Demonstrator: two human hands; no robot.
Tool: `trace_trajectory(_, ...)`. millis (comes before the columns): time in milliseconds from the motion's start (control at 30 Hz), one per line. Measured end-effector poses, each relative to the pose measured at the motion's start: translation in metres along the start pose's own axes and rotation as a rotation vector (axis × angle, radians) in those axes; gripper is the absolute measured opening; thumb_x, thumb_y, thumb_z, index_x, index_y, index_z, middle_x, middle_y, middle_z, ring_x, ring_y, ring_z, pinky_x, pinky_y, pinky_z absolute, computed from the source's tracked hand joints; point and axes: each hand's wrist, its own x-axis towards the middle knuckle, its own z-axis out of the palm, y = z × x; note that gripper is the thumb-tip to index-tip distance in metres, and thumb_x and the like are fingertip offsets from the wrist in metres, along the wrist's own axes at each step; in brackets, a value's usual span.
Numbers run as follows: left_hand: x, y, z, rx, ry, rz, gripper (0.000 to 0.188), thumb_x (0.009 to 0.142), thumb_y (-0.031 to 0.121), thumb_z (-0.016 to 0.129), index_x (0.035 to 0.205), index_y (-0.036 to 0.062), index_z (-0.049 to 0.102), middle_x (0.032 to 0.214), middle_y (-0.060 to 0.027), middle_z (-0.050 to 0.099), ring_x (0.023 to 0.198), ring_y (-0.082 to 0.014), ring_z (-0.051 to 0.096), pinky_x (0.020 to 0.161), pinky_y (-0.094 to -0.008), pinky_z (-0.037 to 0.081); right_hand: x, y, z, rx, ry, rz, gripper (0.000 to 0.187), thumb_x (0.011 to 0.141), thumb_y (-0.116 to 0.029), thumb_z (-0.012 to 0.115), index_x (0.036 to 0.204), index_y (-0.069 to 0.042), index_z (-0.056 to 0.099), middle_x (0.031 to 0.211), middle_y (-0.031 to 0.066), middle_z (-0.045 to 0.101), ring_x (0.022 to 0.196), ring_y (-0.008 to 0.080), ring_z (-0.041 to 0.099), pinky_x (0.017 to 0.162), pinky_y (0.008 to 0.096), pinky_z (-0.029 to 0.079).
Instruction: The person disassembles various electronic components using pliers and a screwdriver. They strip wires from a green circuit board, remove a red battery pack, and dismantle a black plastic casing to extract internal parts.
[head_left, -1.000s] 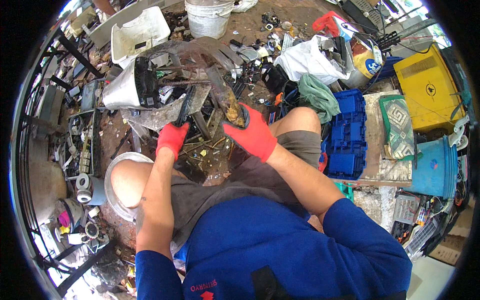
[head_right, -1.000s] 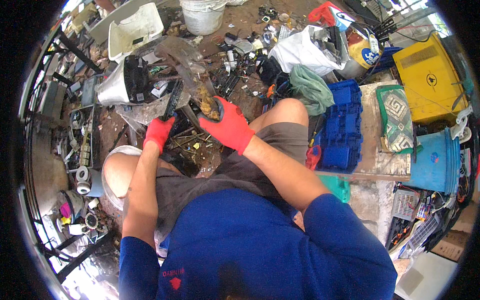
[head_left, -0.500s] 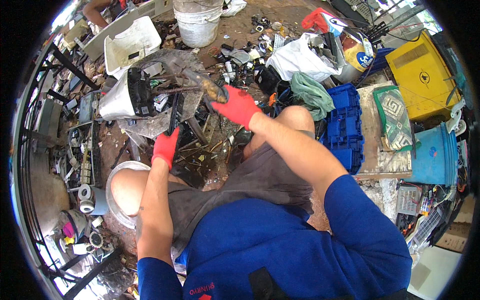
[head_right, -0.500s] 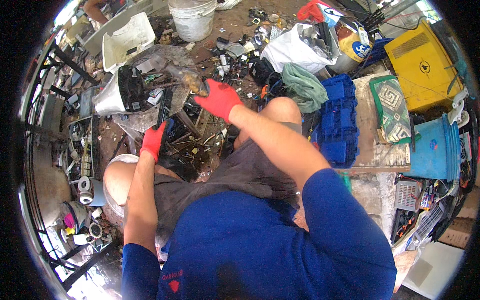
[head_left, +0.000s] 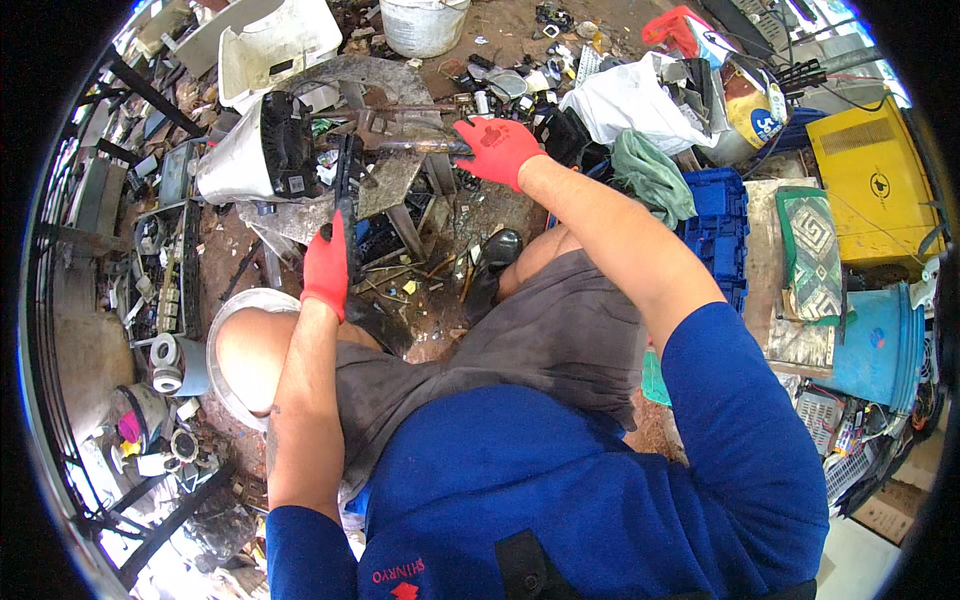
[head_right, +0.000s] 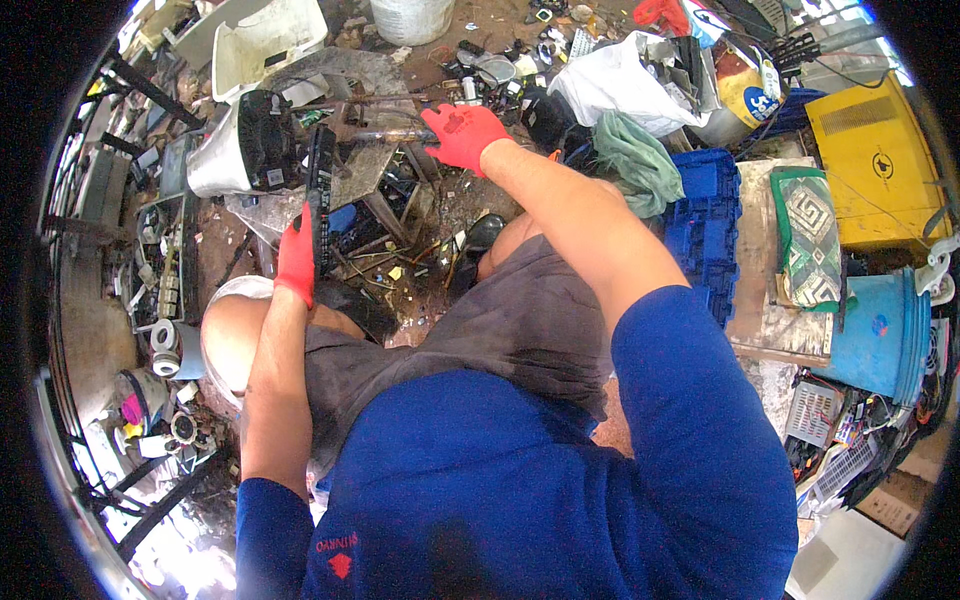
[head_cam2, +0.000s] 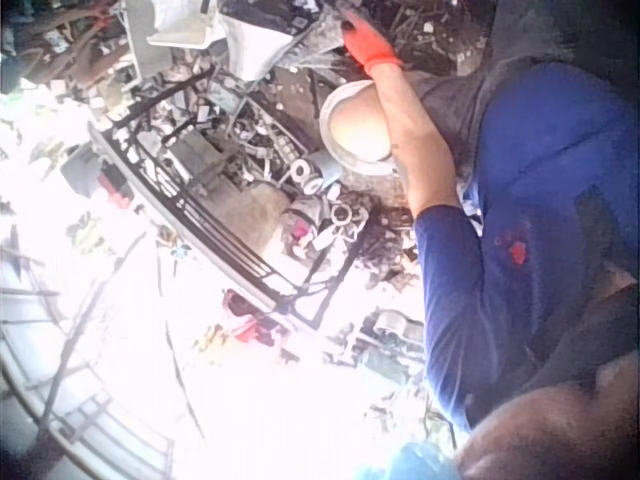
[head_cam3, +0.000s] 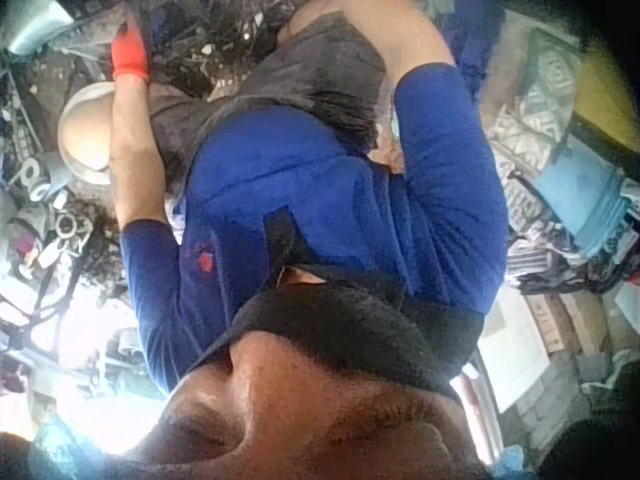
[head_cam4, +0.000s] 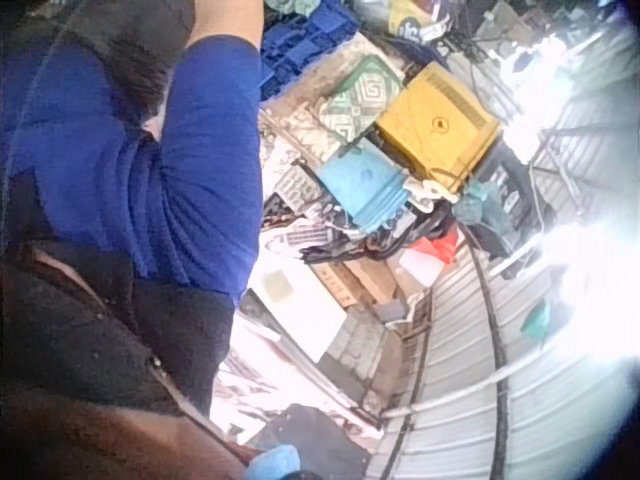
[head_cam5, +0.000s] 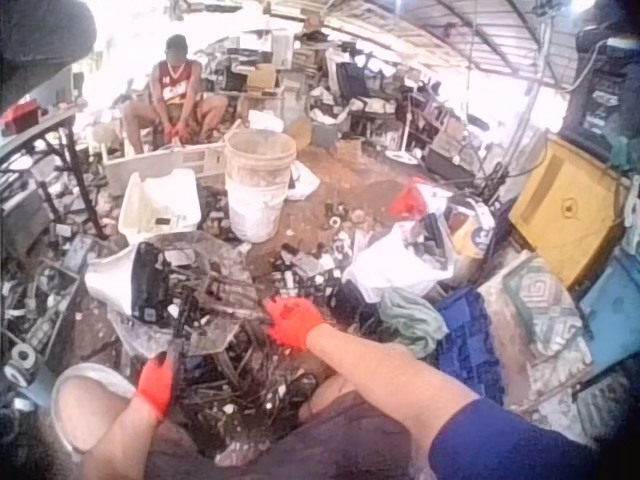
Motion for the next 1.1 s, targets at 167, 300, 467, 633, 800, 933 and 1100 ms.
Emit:
trace_trajectory(167,0.003,-0.004,0.007,0.024,0.027,0.062,0.065,0.094,0.054,0.05,0.116,-0.0067,0.061,0.11,-0.0311,0.064,0.109,-0.0448,0.058,0.091,-0.0436,0.045,-0.012,0.003,-0.002,-0.097,0.234,-0.164,0.049,0.086,-0.04,0.062,0.124,-0.011,0.054,0.118,0.0159,0.059,0.107,0.031,0.06,0.089,0.0404,0.049)
trace_trajectory(300,0.001,-0.005,0.001,0.031,0.047,0.027,0.066,0.094,0.054,0.051,0.118,-0.0062,0.06,0.111,-0.0299,0.064,0.11,-0.0435,0.059,0.092,-0.0432,0.045,-0.023,-0.029,-0.024,0.048,0.384,-0.379,0.039,0.083,-0.032,0.065,0.114,-0.011,0.059,0.102,0.0137,0.062,0.091,0.0327,0.062,0.079,0.0418,0.051)
trace_trajectory(467,-0.007,0.012,0.001,0.007,0.034,0.042,0.067,0.093,0.054,0.052,0.118,-0.0071,0.06,0.111,-0.03,0.064,0.111,-0.0425,0.059,0.092,-0.0428,0.045,-0.08,-0.057,0.02,0.197,-0.294,-0.393,0.047,0.085,-0.039,0.06,0.123,-0.013,0.057,0.116,0.0154,0.063,0.106,0.0334,0.062,0.091,0.0426,0.051)
trace_trajectory(633,-0.001,-0.01,-0.005,0.096,0.068,0.083,0.067,0.093,0.053,0.052,0.12,-0.0087,0.058,0.114,-0.0329,0.062,0.113,-0.0424,0.058,0.095,-0.0436,0.045,-0.098,0.011,0.078,0.026,-0.592,-0.413,0.05,0.084,-0.044,0.058,0.124,-0.014,0.059,0.123,0.0151,0.061,0.111,0.034,0.059,0.097,0.045,0.047)
trace_trajectory(800,-0.02,0.01,0.009,0.063,0.01,0.158,0.06,0.093,0.049,0.056,0.121,-0.0047,0.058,0.115,-0.0278,0.064,0.112,-0.0413,0.059,0.094,-0.0439,0.045,-0.103,0.095,0.037,-0.232,-0.691,-0.338,0.041,0.086,-0.042,0.055,0.116,-0.016,0.065,0.113,0.0126,0.067,0.102,0.0338,0.064,0.09,0.0438,0.052)
trace_trajectory(933,-0.028,0.015,0.01,-0.026,-0.064,0.148,0.057,0.093,0.041,0.06,0.126,-0.0058,0.053,0.111,-0.0239,0.066,0.104,-0.0322,0.064,0.091,-0.0375,0.046,-0.083,0.097,-0.023,-0.085,-0.648,0.101,0.045,0.087,-0.042,0.055,0.117,-0.009,0.065,0.119,0.0186,0.065,0.109,0.0382,0.061,0.095,0.0437,0.049)
trace_trajectory(1100,-0.04,0.04,0.012,-0.092,-0.101,0.161,0.057,0.093,0.036,0.063,0.127,-0.0078,0.05,0.106,-0.0195,0.067,0.097,-0.0247,0.063,0.088,-0.0343,0.047,-0.058,-0.019,-0.07,0.828,-0.259,0.2,0.068,0.088,-0.052,0.06,0.131,0.001,0.054,0.129,0.0237,0.058,0.12,0.0353,0.057,0.102,0.0399,0.044)
